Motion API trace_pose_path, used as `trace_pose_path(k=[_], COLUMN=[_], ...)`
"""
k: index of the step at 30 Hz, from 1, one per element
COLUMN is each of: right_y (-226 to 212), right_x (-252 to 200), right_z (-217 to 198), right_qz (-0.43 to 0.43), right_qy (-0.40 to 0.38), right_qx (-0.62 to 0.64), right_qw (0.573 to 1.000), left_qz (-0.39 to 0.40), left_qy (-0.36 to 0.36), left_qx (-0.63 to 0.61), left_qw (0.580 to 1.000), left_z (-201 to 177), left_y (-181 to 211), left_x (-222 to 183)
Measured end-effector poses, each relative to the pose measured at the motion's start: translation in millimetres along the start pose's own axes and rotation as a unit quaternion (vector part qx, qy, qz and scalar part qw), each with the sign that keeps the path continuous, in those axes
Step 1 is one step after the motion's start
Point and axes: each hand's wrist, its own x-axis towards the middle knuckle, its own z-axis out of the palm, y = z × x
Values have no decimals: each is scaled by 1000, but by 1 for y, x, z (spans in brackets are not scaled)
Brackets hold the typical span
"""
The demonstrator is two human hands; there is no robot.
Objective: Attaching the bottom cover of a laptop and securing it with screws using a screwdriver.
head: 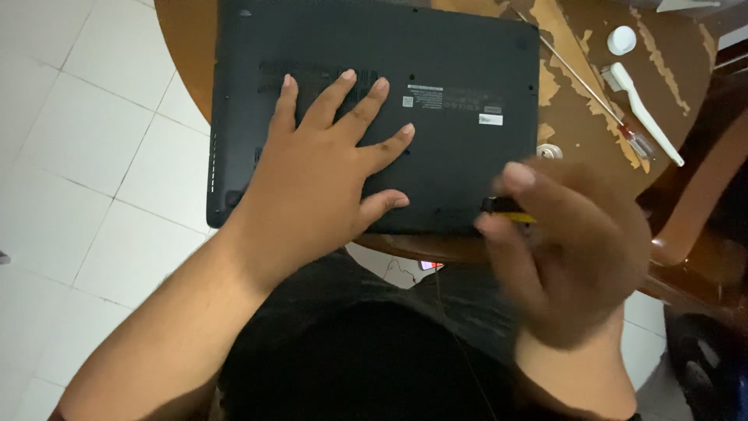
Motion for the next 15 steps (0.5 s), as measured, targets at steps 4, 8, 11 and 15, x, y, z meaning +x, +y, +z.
trace_pose_path(k=[4,8,11,15], right_y=[5,-2,-4,3], right_x=[-4,5,8,8], right_z=[-10,-1,-3,-7], right_qz=[-28,-19,-50,-52], right_qy=[-31,25,29,36], right_qx=[-21,-41,4,-11], right_qw=[999,999,998,998], left_qz=[-2,2,-1,-2], left_qy=[8,-2,11,-3], left_qx=[15,18,6,9], left_qw=[1000,1000,1000,1000], left_z=[-1,0,0,1], left_y=[1,1,1,1], left_x=[0,1,-1,0])
